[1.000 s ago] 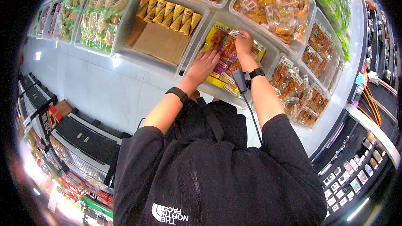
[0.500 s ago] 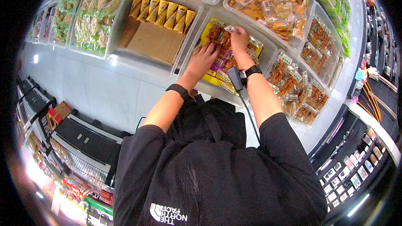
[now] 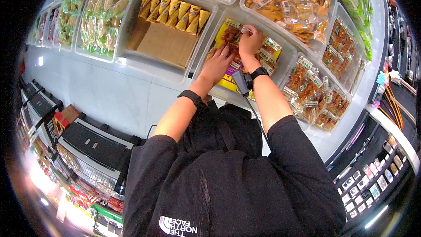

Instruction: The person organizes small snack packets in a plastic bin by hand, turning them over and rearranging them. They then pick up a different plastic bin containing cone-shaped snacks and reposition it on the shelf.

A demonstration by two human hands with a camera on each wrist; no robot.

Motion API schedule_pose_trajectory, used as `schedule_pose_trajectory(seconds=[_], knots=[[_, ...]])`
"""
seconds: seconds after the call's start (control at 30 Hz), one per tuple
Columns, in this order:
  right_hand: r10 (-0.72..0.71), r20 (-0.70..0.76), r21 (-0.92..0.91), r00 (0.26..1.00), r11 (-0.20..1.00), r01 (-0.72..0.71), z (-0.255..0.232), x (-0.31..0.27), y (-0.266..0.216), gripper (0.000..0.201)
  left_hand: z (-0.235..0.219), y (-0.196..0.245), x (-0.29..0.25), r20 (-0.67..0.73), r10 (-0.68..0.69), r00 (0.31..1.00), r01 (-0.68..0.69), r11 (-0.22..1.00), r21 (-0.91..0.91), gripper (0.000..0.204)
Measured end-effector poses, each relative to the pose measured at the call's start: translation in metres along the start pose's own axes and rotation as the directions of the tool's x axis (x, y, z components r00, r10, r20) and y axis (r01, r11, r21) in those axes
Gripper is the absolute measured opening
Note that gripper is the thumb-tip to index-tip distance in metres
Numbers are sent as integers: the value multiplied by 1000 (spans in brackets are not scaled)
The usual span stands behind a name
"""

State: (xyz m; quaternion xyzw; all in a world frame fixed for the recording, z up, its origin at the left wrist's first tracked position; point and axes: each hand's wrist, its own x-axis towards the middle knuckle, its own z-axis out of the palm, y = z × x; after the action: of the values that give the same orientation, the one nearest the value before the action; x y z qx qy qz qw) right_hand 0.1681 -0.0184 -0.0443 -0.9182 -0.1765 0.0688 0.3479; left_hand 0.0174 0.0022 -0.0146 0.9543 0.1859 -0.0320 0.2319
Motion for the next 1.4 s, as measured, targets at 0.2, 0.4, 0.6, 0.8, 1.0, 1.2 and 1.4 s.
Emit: schedule_pose_trajectory(seconds=[0.2,0.4,0.6,0.8,1.0,1.2,1.4], knots=[[-223,3,-237,975,947,217,-5,-3,0,16,-5,0,-2,-56,22,998,-22,1000,3,39],[-413,42,-420,910,819,391,-15,-4,1,20,0,0,-2,-89,32,996,-37,998,-58,37],[-350,101,-330,931,871,363,-24,-7,0,22,-1,1,-2,-55,66,996,-65,998,10,41],[-386,171,-410,906,808,422,-36,-20,-5,34,-2,0,-4,25,115,993,-116,992,58,46],[-469,266,-279,842,799,533,-43,-41,10,37,-1,2,-4,38,76,996,-79,993,87,46],[-449,284,-301,847,797,523,-45,-32,6,41,3,-2,-4,-8,95,995,-94,994,52,50],[-287,231,-303,930,887,349,-38,-1,-1,36,2,0,-6,-2,81,997,-81,996,49,50]])
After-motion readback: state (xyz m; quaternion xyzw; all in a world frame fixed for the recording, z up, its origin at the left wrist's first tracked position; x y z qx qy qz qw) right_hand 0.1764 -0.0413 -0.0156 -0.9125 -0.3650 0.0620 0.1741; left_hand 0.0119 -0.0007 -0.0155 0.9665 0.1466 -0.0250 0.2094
